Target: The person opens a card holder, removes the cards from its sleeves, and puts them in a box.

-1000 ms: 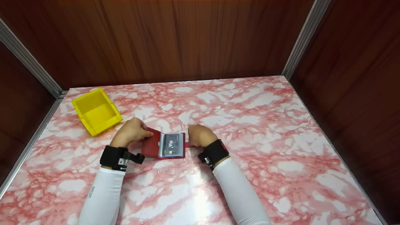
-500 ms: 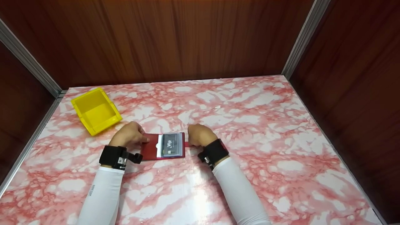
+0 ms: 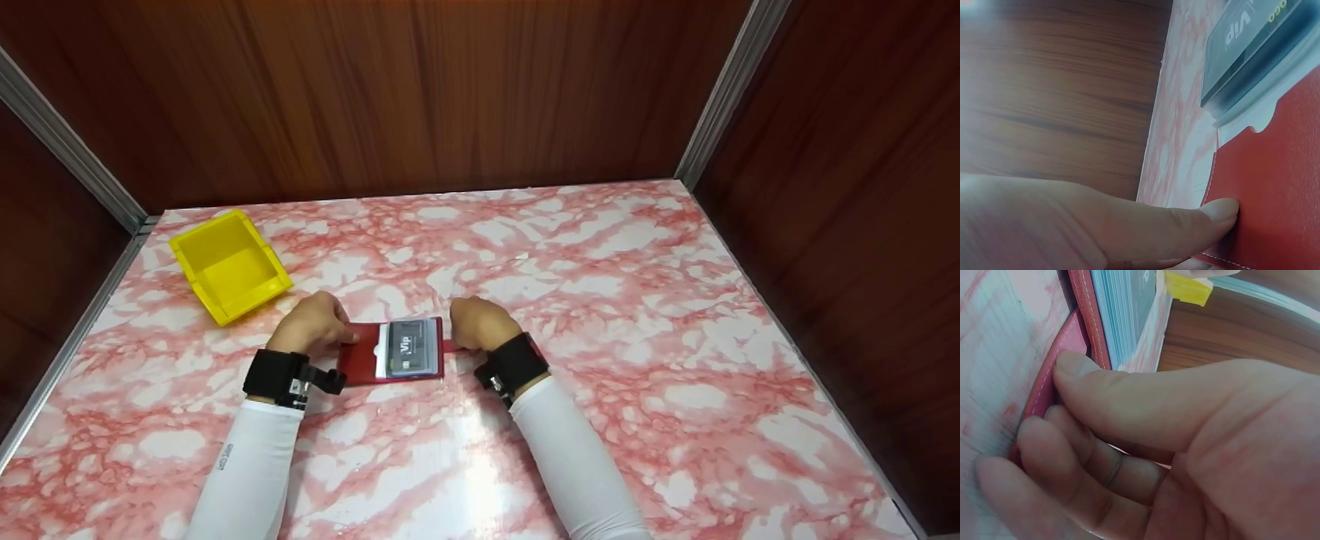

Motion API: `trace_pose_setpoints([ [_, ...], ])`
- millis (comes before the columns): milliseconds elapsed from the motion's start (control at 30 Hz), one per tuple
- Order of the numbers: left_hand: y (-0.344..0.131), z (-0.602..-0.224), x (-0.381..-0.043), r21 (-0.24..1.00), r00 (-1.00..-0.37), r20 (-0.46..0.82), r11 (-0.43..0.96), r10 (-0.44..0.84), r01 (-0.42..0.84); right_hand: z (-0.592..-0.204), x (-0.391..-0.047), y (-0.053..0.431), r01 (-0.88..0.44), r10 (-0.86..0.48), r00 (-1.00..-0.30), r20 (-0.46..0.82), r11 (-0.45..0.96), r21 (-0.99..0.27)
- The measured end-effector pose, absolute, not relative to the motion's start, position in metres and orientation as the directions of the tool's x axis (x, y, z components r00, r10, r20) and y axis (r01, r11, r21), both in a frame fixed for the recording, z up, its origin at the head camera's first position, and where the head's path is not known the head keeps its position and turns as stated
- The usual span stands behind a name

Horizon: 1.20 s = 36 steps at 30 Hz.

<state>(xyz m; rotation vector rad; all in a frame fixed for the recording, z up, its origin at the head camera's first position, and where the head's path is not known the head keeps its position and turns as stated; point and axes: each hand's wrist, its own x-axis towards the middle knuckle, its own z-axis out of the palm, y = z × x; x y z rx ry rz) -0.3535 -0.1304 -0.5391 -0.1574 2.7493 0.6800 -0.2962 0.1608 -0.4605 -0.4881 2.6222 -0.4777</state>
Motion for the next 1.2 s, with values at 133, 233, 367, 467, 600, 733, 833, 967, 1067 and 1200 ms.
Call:
trace_pose_setpoints([
  [133,-0.128,-0.54,-0.352,0.41,-0.965,-0.261,0.9,-0.039,-0.147,-0.459,-0.296,0.161,-0.27,-0.414,-0.847,-0.334,0.876,-0.4],
  [233,-0.126,-0.54,-0.351,0.406,-0.968,-0.246,0.901,-0.051,-0.15,-0.459,-0.295,0.161,-0.275,-0.418,-0.847,-0.328,0.873,-0.402],
  [367,-0.117,-0.531,-0.347,0.396,-0.957,-0.291,0.912,0.012,-0.109,-0.46,-0.295,0.161,-0.27,-0.417,-0.847,-0.33,0.872,-0.409],
  [467,-0.11,-0.512,-0.336,0.436,-0.936,-0.339,0.897,0.098,-0.065,-0.458,-0.295,0.16,-0.271,-0.416,-0.848,-0.328,0.873,-0.405],
  [600,-0.104,-0.475,-0.307,0.526,-0.914,-0.371,0.849,0.164,-0.061,-0.457,-0.295,0.16,-0.274,-0.414,-0.848,-0.33,0.877,-0.394],
  [733,-0.099,-0.461,-0.296,0.534,-0.916,-0.365,0.843,0.169,-0.058,-0.456,-0.296,0.159,-0.274,-0.413,-0.847,-0.333,0.878,-0.392],
  [833,-0.097,-0.485,-0.311,0.48,-0.929,-0.337,0.877,0.15,-0.032,-0.457,-0.297,0.159,-0.28,-0.418,-0.845,-0.335,0.878,-0.389],
  [967,-0.094,-0.51,-0.327,0.447,-0.938,-0.309,0.895,0.158,0.004,-0.457,-0.297,0.159,-0.284,-0.415,-0.845,-0.337,0.883,-0.375],
  [1067,-0.094,-0.5,-0.32,0.482,-0.931,-0.307,0.876,0.197,0.026,-0.458,-0.297,0.159,-0.293,-0.417,-0.846,-0.332,0.884,-0.363],
  [1200,-0.099,-0.498,-0.316,0.514,-0.925,-0.293,0.856,0.243,0.062,-0.459,-0.295,0.16,-0.307,-0.428,-0.843,-0.327,0.88,-0.361],
])
